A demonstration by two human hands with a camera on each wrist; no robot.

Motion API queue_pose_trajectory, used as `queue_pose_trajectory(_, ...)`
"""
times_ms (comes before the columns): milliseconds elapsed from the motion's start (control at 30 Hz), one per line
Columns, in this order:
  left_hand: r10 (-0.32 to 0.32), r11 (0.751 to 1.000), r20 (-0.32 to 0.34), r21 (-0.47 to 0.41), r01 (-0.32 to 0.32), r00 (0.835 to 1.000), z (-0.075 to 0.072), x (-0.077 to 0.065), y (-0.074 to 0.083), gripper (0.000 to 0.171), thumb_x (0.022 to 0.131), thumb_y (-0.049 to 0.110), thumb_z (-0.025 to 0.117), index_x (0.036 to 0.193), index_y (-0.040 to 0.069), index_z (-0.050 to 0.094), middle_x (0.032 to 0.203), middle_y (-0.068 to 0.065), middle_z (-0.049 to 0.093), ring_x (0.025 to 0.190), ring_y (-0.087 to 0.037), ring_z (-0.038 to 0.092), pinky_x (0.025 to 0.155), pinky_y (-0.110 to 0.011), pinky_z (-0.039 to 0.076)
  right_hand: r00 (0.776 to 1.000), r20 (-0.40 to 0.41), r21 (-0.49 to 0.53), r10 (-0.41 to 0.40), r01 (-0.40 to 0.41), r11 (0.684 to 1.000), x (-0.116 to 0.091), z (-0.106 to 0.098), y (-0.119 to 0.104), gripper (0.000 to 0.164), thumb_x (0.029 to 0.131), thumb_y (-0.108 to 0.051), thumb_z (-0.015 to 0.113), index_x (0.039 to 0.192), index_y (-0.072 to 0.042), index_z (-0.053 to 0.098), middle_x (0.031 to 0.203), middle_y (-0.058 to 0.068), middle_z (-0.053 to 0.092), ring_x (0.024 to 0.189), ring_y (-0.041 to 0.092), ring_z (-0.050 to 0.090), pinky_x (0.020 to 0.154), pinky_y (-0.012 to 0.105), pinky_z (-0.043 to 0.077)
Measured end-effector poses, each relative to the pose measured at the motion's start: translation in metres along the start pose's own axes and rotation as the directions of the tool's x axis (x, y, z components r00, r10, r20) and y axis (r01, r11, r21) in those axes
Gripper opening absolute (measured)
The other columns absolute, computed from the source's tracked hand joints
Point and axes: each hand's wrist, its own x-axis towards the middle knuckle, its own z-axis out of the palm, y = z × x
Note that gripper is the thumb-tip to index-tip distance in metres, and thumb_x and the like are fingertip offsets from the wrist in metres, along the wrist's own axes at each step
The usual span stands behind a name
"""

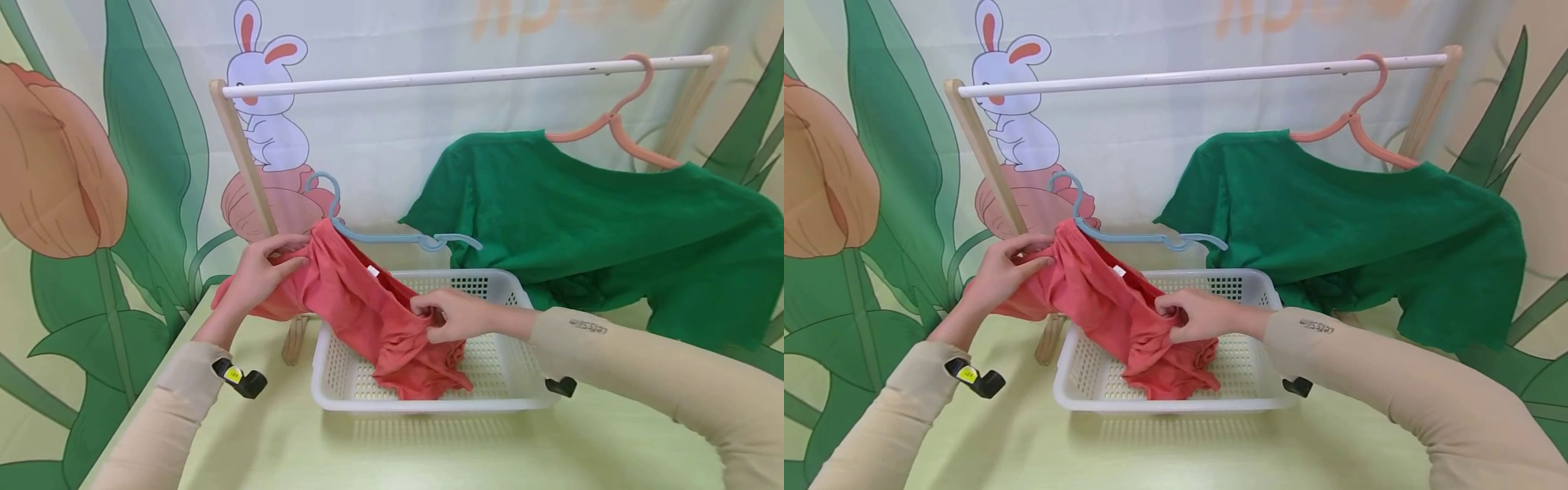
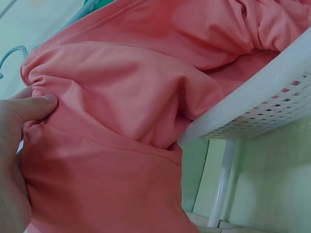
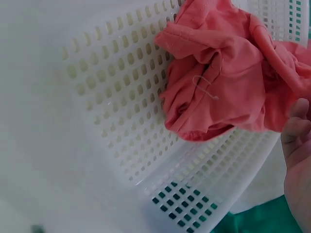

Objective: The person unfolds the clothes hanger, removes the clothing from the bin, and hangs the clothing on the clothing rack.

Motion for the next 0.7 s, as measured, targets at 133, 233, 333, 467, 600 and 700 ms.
queue_pose_trajectory(133, -0.002, 1.0, -0.006, 0.0, 0.002, 1.0, -0.002, -0.003, -0.003, 0.034, 0.092, 0.016, 0.07, 0.126, 0.013, 0.067, 0.119, -0.012, 0.07, 0.1, -0.003, 0.06, 0.08, -0.009, 0.052, 0.998, -0.055, -0.017, -0.028, 0.027, 0.999, -0.009, -0.007, 0.003, 0.016, 0.081, -0.008, 0.069, 0.085, -0.016, 0.057, 0.084, -0.003, 0.061, 0.067, 0.012, 0.054, 0.062, 0.025, 0.052)
queue_pose_trajectory(233, 0.007, 1.0, -0.014, -0.01, -0.007, 1.0, -0.003, -0.004, -0.003, 0.034, 0.091, 0.014, 0.07, 0.125, 0.012, 0.068, 0.119, -0.012, 0.07, 0.098, 0.0, 0.06, 0.08, -0.009, 0.052, 0.995, -0.092, -0.033, -0.043, 0.04, 0.999, -0.016, -0.012, 0.003, 0.014, 0.082, -0.008, 0.07, 0.088, -0.017, 0.06, 0.085, -0.003, 0.062, 0.065, 0.011, 0.054, 0.062, 0.028, 0.054)
queue_pose_trajectory(333, 0.03, 0.999, -0.025, -0.028, -0.031, 0.999, -0.003, -0.006, -0.003, 0.033, 0.091, 0.012, 0.071, 0.123, 0.01, 0.069, 0.116, -0.009, 0.071, 0.096, 0.005, 0.062, 0.08, -0.009, 0.052, 0.99, -0.124, -0.04, -0.062, 0.057, 0.998, -0.023, -0.017, 0.002, 0.013, 0.083, -0.01, 0.072, 0.091, -0.017, 0.064, 0.087, -0.003, 0.065, 0.065, 0.01, 0.055, 0.062, 0.028, 0.055)
queue_pose_trajectory(467, 0.045, 0.998, -0.035, -0.046, -0.047, 0.998, -0.004, -0.007, -0.004, 0.032, 0.09, 0.012, 0.072, 0.122, 0.01, 0.069, 0.111, 0.005, 0.07, 0.094, 0.008, 0.062, 0.081, -0.009, 0.052, 0.979, -0.179, -0.062, -0.094, 0.084, 0.995, -0.031, -0.023, -0.001, 0.016, 0.082, -0.013, 0.077, 0.095, -0.016, 0.069, 0.091, -0.002, 0.07, 0.065, 0.007, 0.057, 0.061, 0.026, 0.055)
queue_pose_trajectory(600, 0.038, 0.997, -0.029, -0.073, -0.04, 0.999, -0.007, -0.011, -0.006, 0.033, 0.09, 0.012, 0.071, 0.123, 0.01, 0.069, 0.108, 0.013, 0.069, 0.095, 0.005, 0.063, 0.081, -0.01, 0.054, 0.97, -0.216, -0.076, -0.11, 0.096, 0.992, -0.039, -0.03, -0.002, 0.02, 0.08, -0.015, 0.08, 0.099, -0.017, 0.071, 0.094, -0.002, 0.072, 0.067, 0.006, 0.058, 0.06, 0.024, 0.056)
queue_pose_trajectory(700, 0.027, 0.996, -0.014, -0.089, -0.029, 1.0, -0.01, -0.013, -0.005, 0.034, 0.091, 0.012, 0.071, 0.125, 0.01, 0.068, 0.109, 0.015, 0.069, 0.096, 0.003, 0.063, 0.079, -0.012, 0.055, 0.964, -0.239, -0.069, -0.118, 0.104, 0.992, -0.046, -0.035, -0.002, 0.022, 0.081, -0.017, 0.08, 0.101, -0.019, 0.072, 0.096, -0.003, 0.072, 0.068, 0.007, 0.06, 0.06, 0.024, 0.056)
